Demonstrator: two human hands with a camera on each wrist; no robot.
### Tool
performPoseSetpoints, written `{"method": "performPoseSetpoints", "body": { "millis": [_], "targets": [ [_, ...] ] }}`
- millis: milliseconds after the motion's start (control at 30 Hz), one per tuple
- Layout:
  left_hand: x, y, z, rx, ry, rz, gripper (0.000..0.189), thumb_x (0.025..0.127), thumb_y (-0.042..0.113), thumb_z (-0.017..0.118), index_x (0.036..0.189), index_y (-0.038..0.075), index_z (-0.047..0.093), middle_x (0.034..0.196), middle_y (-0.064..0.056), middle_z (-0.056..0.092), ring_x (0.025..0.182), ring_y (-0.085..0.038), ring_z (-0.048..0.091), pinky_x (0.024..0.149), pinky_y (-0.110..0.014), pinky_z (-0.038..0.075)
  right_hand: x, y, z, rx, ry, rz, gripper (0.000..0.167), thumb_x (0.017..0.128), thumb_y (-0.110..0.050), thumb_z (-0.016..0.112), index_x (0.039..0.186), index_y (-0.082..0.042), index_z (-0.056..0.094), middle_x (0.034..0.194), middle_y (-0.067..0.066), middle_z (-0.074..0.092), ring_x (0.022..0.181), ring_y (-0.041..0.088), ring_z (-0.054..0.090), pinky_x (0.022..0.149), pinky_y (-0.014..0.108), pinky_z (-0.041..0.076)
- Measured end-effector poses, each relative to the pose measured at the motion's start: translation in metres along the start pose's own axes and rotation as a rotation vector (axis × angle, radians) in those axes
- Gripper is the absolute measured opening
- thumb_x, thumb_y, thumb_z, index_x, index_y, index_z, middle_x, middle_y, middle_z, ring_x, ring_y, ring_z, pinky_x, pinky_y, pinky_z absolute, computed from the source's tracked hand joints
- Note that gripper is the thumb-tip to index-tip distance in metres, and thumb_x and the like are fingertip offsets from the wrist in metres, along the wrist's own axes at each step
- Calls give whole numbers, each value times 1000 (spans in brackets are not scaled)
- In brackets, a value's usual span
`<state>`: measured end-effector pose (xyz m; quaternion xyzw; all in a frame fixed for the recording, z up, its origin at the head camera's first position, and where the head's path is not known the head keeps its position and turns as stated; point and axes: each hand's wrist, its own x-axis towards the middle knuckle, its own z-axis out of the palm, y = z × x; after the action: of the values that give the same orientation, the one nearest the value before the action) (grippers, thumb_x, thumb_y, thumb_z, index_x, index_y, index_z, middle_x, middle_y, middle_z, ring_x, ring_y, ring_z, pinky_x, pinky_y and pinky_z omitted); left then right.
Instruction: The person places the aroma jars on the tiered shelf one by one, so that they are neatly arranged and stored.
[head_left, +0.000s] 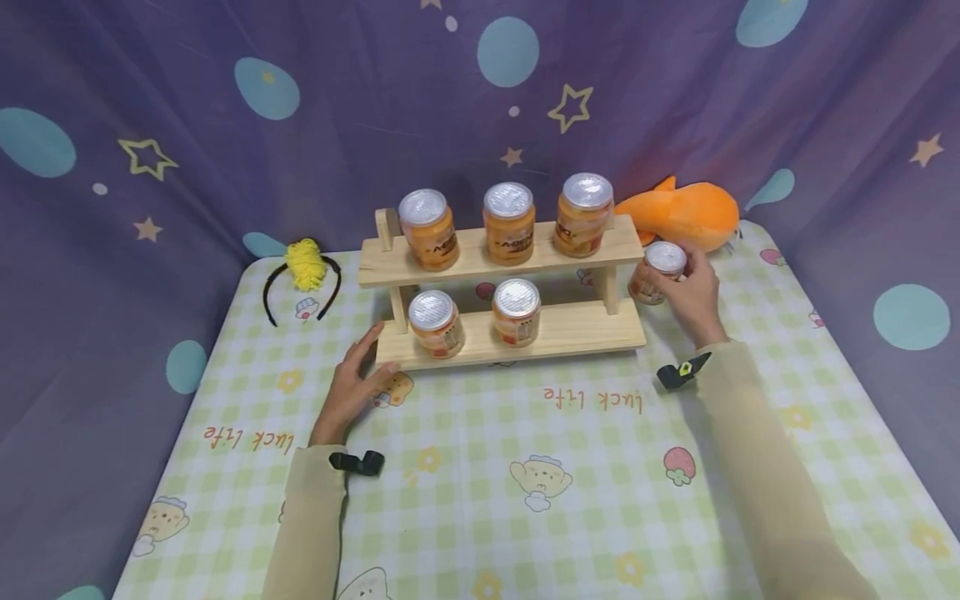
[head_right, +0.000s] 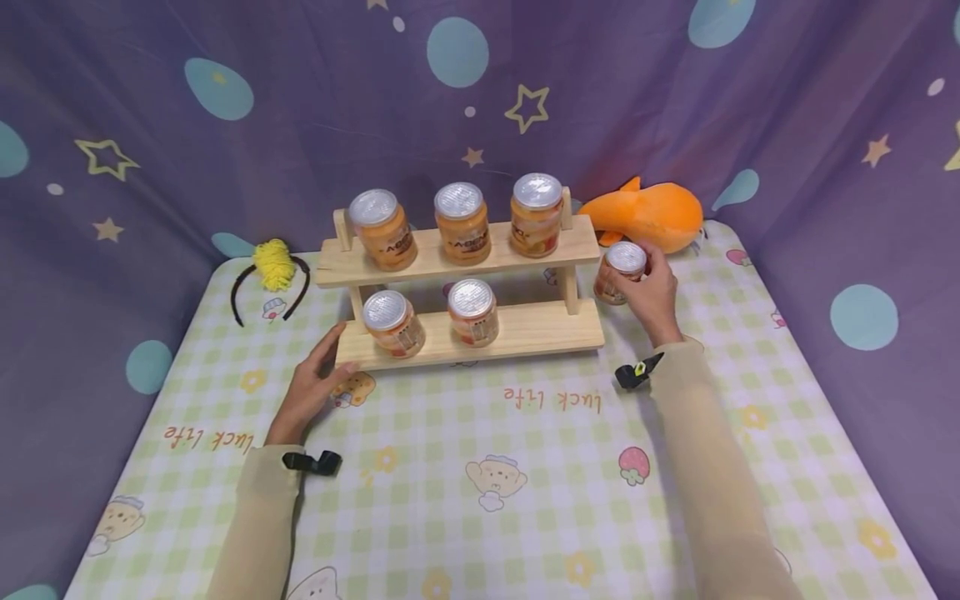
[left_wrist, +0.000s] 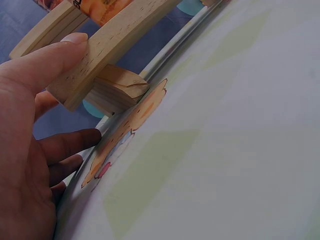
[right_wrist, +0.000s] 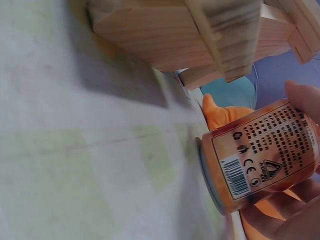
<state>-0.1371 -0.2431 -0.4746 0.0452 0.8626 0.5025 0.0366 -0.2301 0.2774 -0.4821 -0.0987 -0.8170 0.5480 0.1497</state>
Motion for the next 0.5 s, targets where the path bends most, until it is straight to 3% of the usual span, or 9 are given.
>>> {"method": "performPoseSetpoints", "body": {
  "millis": [100,333,500],
  "targets": [
    [1,0,0,-1,-3,-10,73,95,14,68,158,11,31,157,-23,41,150,-40,29,123,-60,19,0,1,1,8,22,-18,68,82,-33,83,140,-11,53,136,14,60,111,2,54,89,17,40],
    [11,-33,3,-20,11,2,76,94,16,70,159,25,31,159,-18,40,151,-38,28,123,-60,18,-1,3,1,20,52,-46,64,81,-29,84,137,-11,59,132,13,63,108,1,56,85,15,42],
    [12,-40,3,-20,27,27,75,93,21,72,157,30,34,158,-17,42,150,-36,31,123,-58,20,-2,2,0,18,59,-49,62,81,-27,85,135,-10,61,131,14,65,104,0,56,84,15,42]
  ]
}}
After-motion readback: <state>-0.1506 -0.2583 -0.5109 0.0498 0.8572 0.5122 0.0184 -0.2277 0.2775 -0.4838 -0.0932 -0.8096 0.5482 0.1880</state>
